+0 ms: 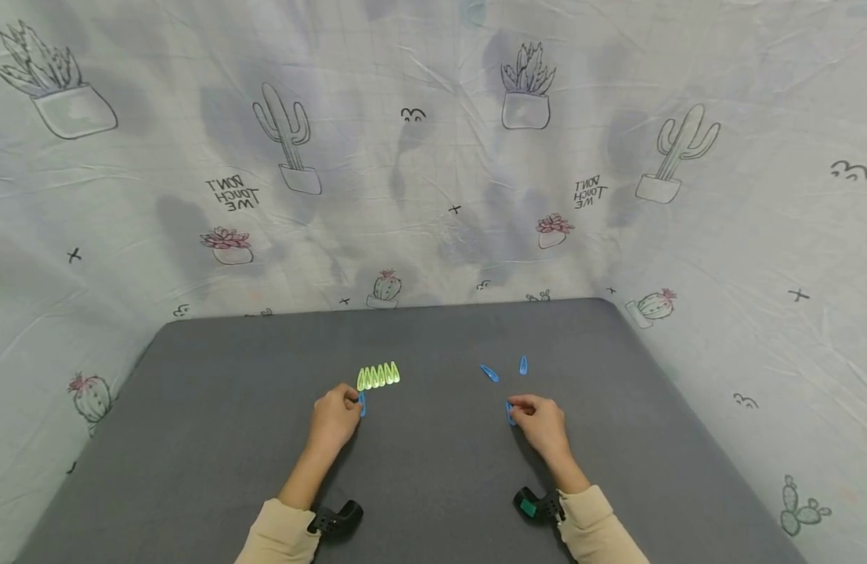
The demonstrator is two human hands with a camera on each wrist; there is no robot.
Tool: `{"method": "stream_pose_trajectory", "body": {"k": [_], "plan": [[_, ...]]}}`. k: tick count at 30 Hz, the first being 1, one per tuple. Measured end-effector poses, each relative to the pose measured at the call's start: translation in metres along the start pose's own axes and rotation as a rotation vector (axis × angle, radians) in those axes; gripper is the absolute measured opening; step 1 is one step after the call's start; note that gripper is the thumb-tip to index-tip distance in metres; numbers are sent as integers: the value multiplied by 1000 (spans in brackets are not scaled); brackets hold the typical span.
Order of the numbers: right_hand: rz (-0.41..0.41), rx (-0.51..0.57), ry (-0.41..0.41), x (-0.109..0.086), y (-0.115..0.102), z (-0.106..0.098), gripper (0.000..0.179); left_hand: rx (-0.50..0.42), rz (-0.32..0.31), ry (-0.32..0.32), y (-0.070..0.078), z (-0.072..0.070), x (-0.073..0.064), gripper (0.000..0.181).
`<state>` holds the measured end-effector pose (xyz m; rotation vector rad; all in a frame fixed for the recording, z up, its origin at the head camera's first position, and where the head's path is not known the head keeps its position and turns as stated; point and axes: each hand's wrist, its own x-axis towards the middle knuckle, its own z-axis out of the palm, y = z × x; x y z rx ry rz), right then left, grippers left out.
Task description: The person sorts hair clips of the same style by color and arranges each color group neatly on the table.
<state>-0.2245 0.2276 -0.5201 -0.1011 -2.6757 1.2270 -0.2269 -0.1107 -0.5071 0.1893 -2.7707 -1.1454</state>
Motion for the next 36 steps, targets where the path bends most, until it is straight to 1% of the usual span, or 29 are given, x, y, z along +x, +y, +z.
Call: {"method": "stream_pose_trajectory", "body": {"k": [6, 9, 11, 13, 15, 18, 19, 22, 24, 28, 31, 36], "plan": [[3, 10, 4, 0, 0, 0, 16, -7, 22, 20, -5, 1, 1, 15], [6, 12, 8, 1, 0, 0, 15, -39, 29, 21, -9, 2, 4, 14], [8, 14, 9, 1, 0, 0, 15, -71, 45, 19, -13, 1, 6, 13], [10, 17, 9, 1, 0, 0, 16, -84, 98, 27, -17, 1, 8, 11], [10, 20, 8, 1, 1, 0, 16, -78, 171, 41, -22, 0, 9, 10], [14, 27, 7, 1, 1, 0, 16, -33, 296, 69, -30, -3, 10, 9], [15, 29, 7, 1, 0, 0, 16, -22, 326, 71, -33, -3, 10, 10], [9, 34, 9, 0, 1, 0, 16, -11, 377, 56, -38, -5, 10, 11], [6, 44, 10, 1, 2, 0, 16, -16, 383, 36, -40, -5, 10, 12], [3, 83, 16, 2, 4, 1, 16, -29, 370, 8, -42, -4, 12, 13], [0, 122, 20, 2, 6, 2, 16, -17, 364, -13, -42, -4, 12, 14], [-8, 200, 19, 2, 8, 3, 16, -14, 334, -37, -41, -4, 10, 15]]}}
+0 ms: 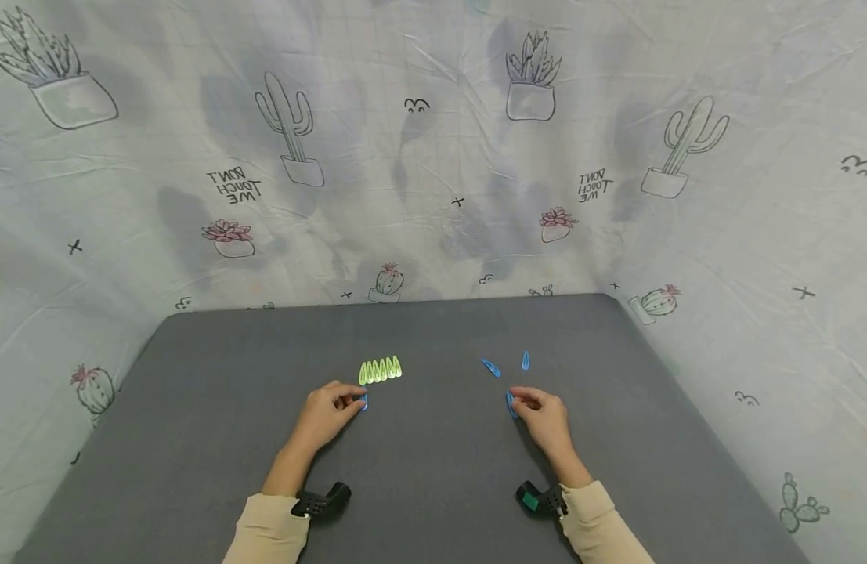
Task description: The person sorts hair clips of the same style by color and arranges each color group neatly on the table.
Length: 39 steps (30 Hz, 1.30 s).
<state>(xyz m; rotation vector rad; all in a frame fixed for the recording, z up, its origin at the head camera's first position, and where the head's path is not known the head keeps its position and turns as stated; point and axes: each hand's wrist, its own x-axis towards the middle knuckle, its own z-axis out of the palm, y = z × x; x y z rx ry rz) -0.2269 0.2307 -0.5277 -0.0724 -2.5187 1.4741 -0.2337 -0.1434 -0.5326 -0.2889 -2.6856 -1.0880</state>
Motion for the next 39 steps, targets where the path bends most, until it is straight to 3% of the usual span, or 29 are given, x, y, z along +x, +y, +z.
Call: {"method": "stream_pose_trajectory", "body": {"k": [8, 14, 19, 25, 33, 39], "plan": [[58, 138, -32, 1, -1, 2, 20, -8, -22, -10, -2, 2, -1, 16], [106, 216, -117, 6, -6, 6, 25, -9, -14, 12, -3, 2, -2, 14], [101, 268, -179, 3, -21, 11, 24, -3, -8, 22, -5, 4, -3, 14], [29, 289, -221, -7, -56, 20, 23, -3, -13, 25, -4, 7, -4, 14], [-36, 295, -321, -10, -89, 52, 23, 3, 7, 40, -3, 6, -6, 15], [-69, 312, -372, -6, -90, 91, 22, -9, -5, 38, -4, 6, -4, 14]]}}
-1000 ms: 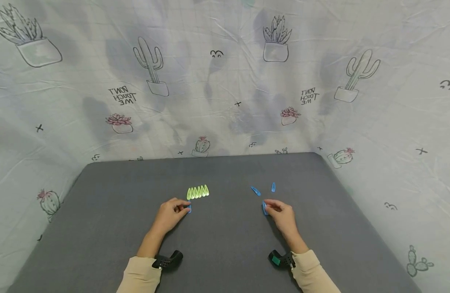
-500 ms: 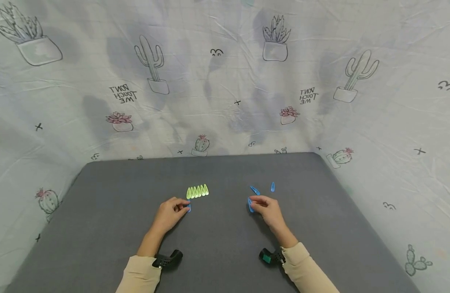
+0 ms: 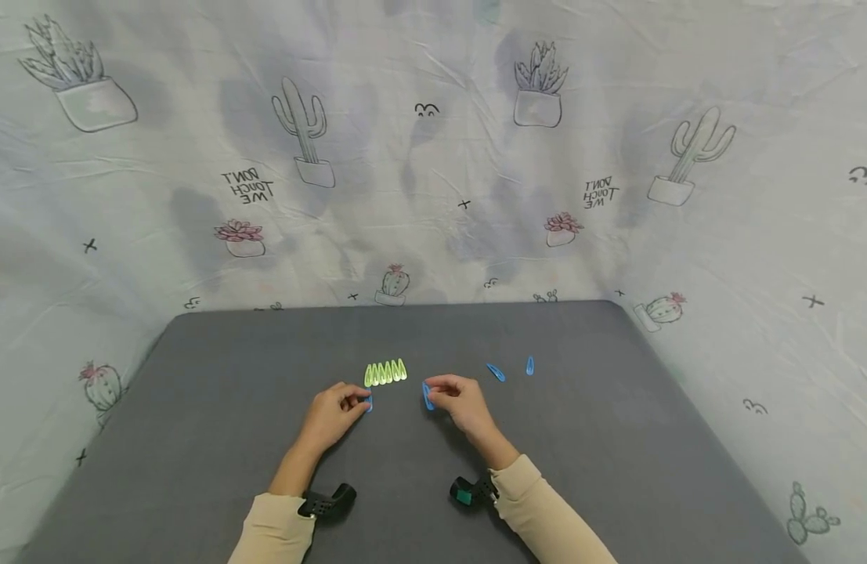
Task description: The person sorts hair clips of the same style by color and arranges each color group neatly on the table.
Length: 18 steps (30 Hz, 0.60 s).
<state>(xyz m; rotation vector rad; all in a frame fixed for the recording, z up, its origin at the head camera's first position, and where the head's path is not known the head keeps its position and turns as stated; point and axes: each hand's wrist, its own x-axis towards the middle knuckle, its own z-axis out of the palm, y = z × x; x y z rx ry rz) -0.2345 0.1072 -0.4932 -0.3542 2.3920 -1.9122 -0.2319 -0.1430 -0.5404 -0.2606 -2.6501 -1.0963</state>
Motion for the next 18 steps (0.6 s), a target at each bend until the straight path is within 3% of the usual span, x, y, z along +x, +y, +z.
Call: {"method": "stream_pose_trajectory", "body": {"k": [4, 18], "plan": [[4, 6, -9, 13, 16, 21, 22, -5, -18, -9, 1, -1, 1, 14], [-12, -181, 56, 31, 16, 78, 17, -3, -22, -18, 1, -3, 3, 13]]}}
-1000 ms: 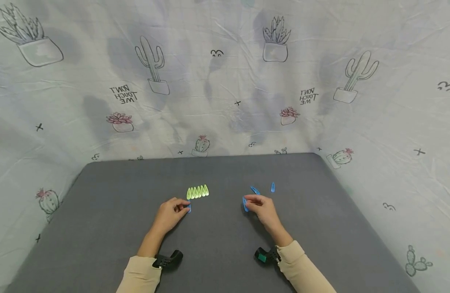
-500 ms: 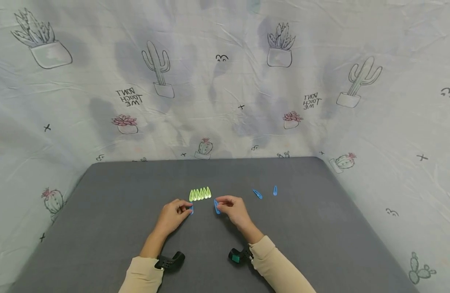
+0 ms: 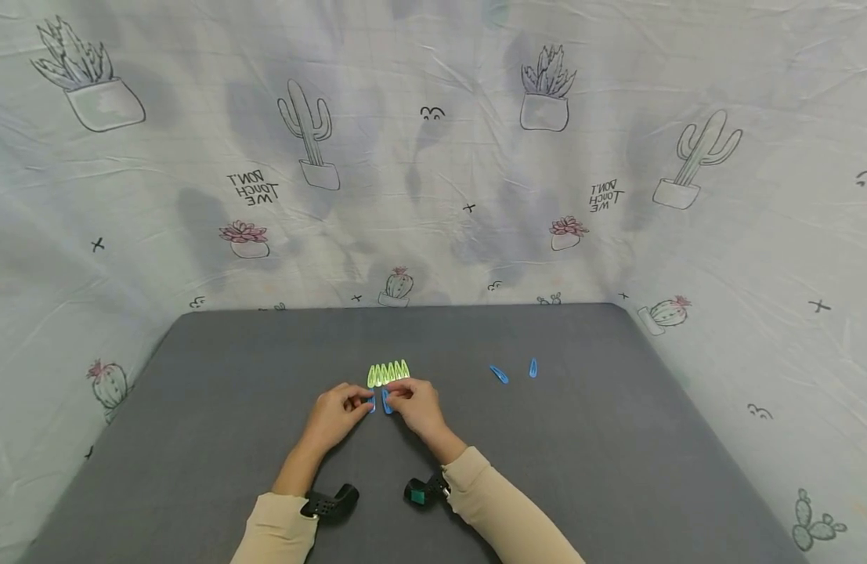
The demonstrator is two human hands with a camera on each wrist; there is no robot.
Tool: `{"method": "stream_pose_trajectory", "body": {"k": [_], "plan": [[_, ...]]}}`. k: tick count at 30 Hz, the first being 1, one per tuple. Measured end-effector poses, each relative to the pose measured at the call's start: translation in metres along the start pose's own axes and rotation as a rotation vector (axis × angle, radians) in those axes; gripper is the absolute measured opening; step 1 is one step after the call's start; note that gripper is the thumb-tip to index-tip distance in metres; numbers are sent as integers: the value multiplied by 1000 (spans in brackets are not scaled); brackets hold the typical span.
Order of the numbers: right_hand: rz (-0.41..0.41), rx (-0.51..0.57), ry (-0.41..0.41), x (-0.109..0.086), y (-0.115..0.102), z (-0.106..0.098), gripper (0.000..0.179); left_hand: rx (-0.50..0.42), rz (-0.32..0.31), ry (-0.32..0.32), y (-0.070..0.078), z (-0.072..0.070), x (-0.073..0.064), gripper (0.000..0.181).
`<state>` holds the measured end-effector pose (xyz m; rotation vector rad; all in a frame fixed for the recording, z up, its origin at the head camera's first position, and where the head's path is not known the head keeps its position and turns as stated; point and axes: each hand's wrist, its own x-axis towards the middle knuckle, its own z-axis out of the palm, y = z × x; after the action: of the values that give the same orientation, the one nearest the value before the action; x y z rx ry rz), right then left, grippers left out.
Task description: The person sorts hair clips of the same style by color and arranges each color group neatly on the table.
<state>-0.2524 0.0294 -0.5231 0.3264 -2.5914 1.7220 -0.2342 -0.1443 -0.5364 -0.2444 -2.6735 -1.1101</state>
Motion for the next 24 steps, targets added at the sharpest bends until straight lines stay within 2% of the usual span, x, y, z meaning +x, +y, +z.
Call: {"method": "stream_pose_trajectory", "body": {"k": [4, 11, 19, 22, 24], "plan": [[-1, -58, 13, 3, -1, 6, 16, -6, 0, -4, 1, -1, -1, 12], [-53, -157, 24, 6, -6, 10, 14, -15, 12, -2, 0, -1, -1, 12], [-114, -348, 35, 9, -11, 17, 12, -23, 22, 24, 0, 0, -1, 12], [-121, -360, 40, 8, -10, 17, 11, -12, 29, 28, -2, 2, -1, 12], [-114, -325, 35, 7, -9, 17, 10, -5, 33, 29, -3, 4, 0, 12]]}}
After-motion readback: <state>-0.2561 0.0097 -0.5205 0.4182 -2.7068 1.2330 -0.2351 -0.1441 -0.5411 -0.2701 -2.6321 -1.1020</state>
